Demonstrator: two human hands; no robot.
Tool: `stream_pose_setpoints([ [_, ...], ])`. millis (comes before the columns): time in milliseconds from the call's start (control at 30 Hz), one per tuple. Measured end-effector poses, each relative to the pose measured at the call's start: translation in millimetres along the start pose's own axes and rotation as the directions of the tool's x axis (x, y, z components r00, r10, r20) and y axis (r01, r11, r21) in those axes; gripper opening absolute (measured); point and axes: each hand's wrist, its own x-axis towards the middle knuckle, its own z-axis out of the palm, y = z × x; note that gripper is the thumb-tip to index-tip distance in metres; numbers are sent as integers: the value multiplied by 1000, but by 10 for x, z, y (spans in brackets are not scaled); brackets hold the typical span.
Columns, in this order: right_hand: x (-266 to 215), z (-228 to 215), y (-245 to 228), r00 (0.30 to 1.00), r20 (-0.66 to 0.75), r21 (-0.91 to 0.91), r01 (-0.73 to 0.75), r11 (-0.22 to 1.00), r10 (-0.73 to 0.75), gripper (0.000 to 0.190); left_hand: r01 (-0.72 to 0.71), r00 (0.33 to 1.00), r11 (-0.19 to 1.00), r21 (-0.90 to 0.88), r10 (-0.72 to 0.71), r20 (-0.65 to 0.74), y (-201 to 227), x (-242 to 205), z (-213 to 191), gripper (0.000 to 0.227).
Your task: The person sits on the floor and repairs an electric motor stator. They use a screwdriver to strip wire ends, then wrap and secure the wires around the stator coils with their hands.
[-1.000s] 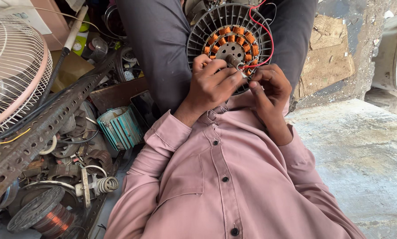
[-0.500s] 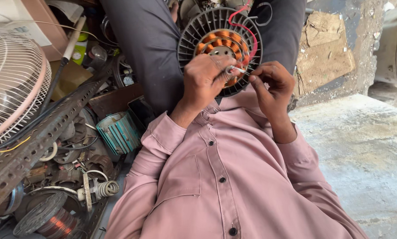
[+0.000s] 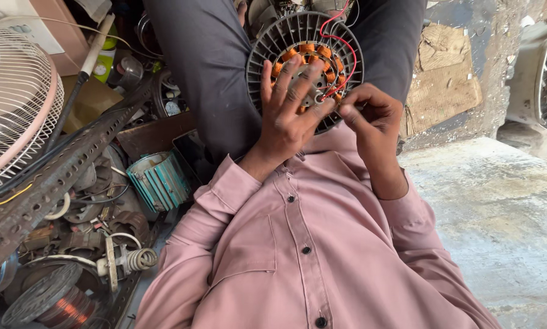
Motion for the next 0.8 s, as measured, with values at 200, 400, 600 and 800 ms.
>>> stream_pose_setpoints([
  [200,156,-43,-90,928,335,-649,352,674,-162,25,24,1000,999,-45,-23,18,-57,-71,-16,11],
  [400,212,-28,-161,921,367,-646,352,678,-129,24,24,999,998,-61,-22,36,-71,-56,-20,12],
  [600,152,-76,-160,953,292,-727,275,630,-79,22,8,1000,999,-51,-7,24,-93,-55,9,14],
  [800,194,11,-168,909,381,-688,399,606,-167,23,11,1000,998,-68,-10,18,-106,-64,-8,14],
])
